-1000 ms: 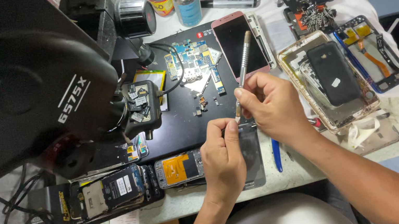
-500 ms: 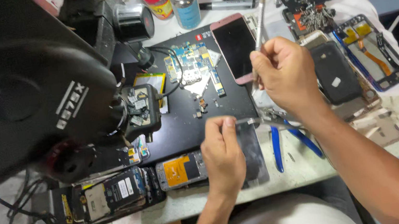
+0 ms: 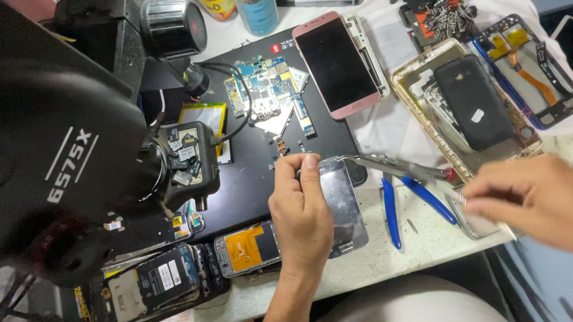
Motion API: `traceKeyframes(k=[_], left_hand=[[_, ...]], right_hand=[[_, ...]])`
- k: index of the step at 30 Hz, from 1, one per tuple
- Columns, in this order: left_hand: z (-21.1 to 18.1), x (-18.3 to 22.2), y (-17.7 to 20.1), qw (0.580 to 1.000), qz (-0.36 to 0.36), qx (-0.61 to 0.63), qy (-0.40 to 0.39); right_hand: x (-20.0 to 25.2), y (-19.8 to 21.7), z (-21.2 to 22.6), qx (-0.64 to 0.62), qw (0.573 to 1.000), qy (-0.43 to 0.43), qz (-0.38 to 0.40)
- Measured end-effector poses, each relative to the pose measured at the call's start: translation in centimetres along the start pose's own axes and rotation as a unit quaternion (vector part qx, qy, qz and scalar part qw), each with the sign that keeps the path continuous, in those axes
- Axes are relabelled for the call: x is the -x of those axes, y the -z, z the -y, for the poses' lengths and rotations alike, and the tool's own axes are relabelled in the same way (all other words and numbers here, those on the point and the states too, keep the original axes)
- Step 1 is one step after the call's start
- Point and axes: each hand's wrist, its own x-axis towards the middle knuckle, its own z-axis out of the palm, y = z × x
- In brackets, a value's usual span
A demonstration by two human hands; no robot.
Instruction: The person uses a metal prying tool to separate the back cover of a smartphone. They carefully work the tool around the edges to release the clips and then lift the cover off, exposing the internal components.
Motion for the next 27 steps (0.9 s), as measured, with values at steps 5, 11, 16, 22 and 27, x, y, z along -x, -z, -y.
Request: traceKeyframes(k=[5,11,16,22,27], left_hand=[[-0.2,-0.1,-0.3,1.0,-0.016,0.001,-0.015],[-0.1,0.1,-0.2,1.0,-0.01,-0.006,-0.016],[0.1,0.4,-0.4,1.0,-0.003,0.004,-0.007],[0.6,1.0,0.2,0.998,0.01,0.028,-0.056],[0.7,1.3,0.3,0.998,0.033,0.041,0.017]], right_hand=[[1.4,-2.6,-0.8,0.074,0.982,-0.157,0.073],[0.8,-0.9,0.7,0.039,0.986,-0.156,-0.047],[-2.7,-2.3,2.3,0.121,0.972,-0.083,-0.183],[-4.6,-3.9,4.7,0.181,0.941,0.026,-0.284],[-4.7,-5.6,6.0,0.17,0.891,0.272,-0.321]])
